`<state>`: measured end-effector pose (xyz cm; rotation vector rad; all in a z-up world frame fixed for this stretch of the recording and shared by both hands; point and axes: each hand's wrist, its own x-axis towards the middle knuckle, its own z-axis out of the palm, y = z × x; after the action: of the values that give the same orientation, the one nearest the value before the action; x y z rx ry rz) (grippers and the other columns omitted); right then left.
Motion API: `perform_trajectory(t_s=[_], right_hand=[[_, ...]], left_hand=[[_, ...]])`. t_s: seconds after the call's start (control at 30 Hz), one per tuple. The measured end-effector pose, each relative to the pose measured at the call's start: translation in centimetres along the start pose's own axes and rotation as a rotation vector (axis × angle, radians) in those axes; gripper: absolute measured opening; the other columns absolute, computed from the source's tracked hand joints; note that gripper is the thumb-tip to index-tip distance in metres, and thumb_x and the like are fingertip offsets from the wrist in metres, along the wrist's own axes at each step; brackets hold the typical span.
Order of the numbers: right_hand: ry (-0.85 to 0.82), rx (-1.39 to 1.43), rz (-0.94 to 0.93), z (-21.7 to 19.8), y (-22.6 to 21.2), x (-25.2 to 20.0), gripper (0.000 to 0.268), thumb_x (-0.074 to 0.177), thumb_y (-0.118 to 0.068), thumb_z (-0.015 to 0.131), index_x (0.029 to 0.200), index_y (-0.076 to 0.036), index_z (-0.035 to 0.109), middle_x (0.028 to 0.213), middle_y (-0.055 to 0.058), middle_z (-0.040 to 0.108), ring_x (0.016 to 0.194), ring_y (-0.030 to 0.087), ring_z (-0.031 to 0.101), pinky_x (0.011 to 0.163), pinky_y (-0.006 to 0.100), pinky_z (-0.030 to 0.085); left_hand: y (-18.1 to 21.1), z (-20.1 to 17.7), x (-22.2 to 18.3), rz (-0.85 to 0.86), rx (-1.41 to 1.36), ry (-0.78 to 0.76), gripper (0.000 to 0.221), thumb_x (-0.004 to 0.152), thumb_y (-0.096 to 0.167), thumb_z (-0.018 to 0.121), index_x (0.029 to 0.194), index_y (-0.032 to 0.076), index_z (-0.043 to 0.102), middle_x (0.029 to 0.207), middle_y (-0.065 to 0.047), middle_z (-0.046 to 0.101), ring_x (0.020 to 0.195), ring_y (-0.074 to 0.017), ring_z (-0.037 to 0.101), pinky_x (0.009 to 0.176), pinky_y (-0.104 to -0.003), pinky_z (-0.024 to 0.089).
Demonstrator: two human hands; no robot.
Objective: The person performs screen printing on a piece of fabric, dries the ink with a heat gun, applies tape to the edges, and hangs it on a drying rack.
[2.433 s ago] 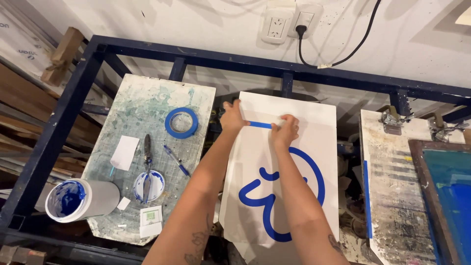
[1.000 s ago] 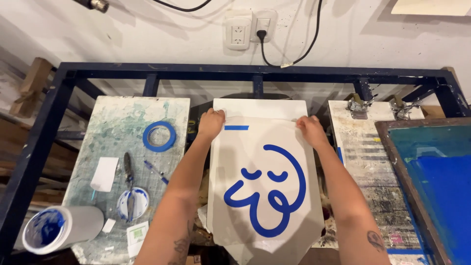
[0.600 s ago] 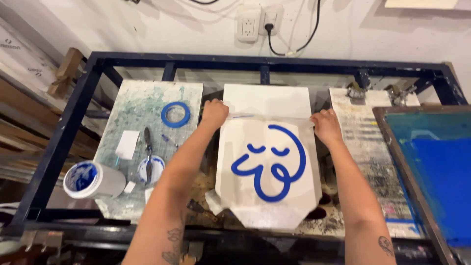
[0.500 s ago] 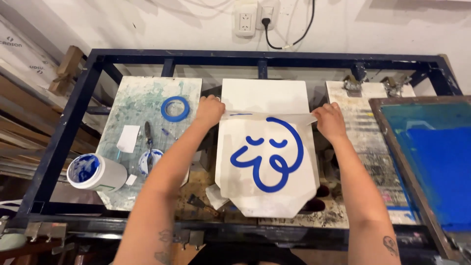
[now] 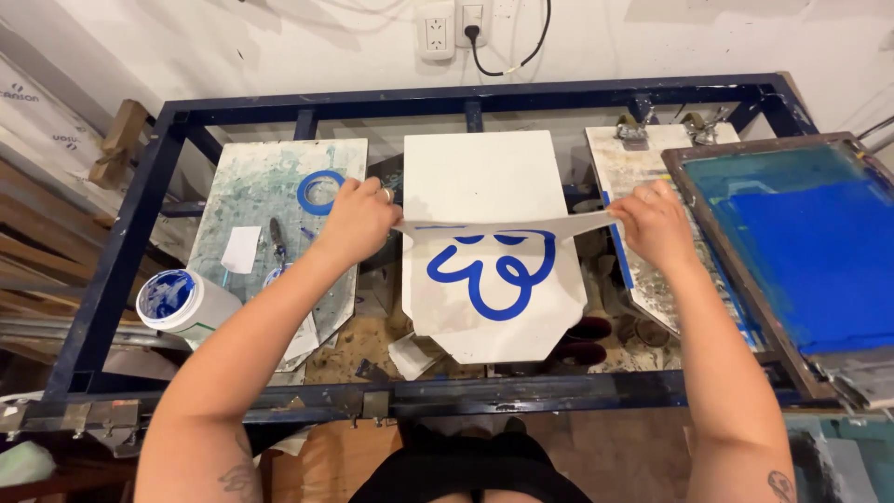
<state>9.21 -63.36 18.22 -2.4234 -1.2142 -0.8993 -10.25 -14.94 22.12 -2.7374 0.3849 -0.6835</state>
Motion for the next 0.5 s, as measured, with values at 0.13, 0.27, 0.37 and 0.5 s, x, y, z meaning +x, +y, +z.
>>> perform_trajectory(t_s=[0.13,0.27,0.37,0.5], right_hand=[[0.003,0.019,0.052,-4.5,-2.2,-2.2,0.011,0.102,-0.026,0.076,0.093,-0.020,0.075,0.078,-0.002,0.060,0.090,0.024,0.062,0.092,0.033,0.053],[-0.020,-0.043,0.028,-8.1,-4.4,-3.5,0.009,0.101,-0.022,0.075,0.092,-0.022,0.075,0.079,-0.002,0.062,0.092,0.023,0.062,0.092,0.032,0.053],[-0.013,-0.069,0.018,-12.1,-7.2,-4.0,0.010,0.102,-0.018,0.072,0.094,-0.020,0.075,0.079,0.001,0.062,0.089,0.027,0.061,0.092,0.035,0.054],[-0.122,0.060,-0.063,-15.9,-9.6,-5.7,0.025,0.098,0.011,0.059,0.106,-0.010,0.070,0.078,0.000,0.054,0.082,0.025,0.046,0.071,0.038,0.038]], left_hand=[[0.6,-2.9,-1.8,0.067,-0.036,0.064,0.009,0.085,0.026,0.076,0.077,0.023,0.076,0.074,0.001,0.063,0.083,-0.0202,0.056,0.078,-0.038,0.044],[0.9,-5.3,-3.4,0.141,-0.003,0.109,0.013,0.086,0.029,0.078,0.076,0.023,0.075,0.075,0.002,0.063,0.084,-0.0186,0.056,0.081,-0.039,0.043],[1.8,-9.1,-4.3,0.190,-0.005,0.143,0.015,0.085,0.029,0.079,0.073,0.020,0.074,0.075,0.000,0.063,0.084,-0.0212,0.056,0.081,-0.040,0.045],[3.0,-13.8,-5.8,0.271,-0.021,-0.058,0.009,0.083,0.014,0.080,0.078,0.019,0.075,0.075,0.003,0.066,0.084,-0.0216,0.054,0.071,-0.039,0.045]])
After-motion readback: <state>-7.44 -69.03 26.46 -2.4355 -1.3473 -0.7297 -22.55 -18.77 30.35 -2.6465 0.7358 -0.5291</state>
